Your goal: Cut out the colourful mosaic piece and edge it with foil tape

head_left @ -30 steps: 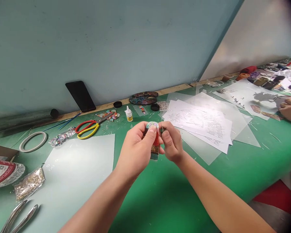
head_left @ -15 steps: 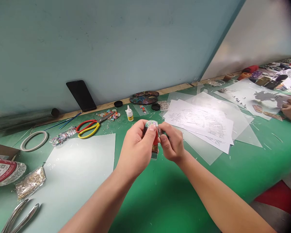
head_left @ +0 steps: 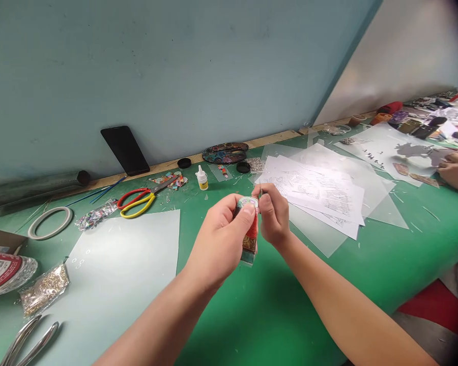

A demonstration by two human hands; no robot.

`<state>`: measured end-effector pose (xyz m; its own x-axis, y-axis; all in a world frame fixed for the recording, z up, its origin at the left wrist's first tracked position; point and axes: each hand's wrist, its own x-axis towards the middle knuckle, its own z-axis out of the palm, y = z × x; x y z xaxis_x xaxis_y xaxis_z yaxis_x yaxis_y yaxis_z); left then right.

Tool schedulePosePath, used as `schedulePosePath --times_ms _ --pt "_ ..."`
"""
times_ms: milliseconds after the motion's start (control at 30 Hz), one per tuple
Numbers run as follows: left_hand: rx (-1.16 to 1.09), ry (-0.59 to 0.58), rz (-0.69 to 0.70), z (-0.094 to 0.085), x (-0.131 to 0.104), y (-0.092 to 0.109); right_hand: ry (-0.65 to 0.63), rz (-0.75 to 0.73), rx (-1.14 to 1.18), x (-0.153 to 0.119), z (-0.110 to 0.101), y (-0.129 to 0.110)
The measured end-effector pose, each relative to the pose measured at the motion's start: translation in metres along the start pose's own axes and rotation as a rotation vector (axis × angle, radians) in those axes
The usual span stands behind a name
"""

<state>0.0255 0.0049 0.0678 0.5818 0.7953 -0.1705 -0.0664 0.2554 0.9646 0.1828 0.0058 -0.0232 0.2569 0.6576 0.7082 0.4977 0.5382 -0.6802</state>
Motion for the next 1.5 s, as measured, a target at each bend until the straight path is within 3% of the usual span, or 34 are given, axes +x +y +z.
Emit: schedulePosePath --times_ms 200,367,567,867,1500 --pt "0.068 0.095 0.1 -0.003 0.004 0.001 0.001 0.126 0.35 -0.001 0.001 -0.01" --pt "0.218 0.123 0.131 -0.006 0.005 0.004 -0.059 0.249 0.311 0.001 -0.002 -0.026" --pt "0.15 0.059 0.104 -0.011 0.008 0.005 -0.101 0.111 0.257 0.005 -0.002 -0.031" --pt "0.05 0.015 0.087 -0.02 0.009 0.009 -0.195 -0.078 0.066 0.004 -0.006 -0.021" --pt "0.001 -0.001 0.065 -0.017 0.007 0.01 -0.258 -0.082 0.081 0.001 -0.004 -0.02"
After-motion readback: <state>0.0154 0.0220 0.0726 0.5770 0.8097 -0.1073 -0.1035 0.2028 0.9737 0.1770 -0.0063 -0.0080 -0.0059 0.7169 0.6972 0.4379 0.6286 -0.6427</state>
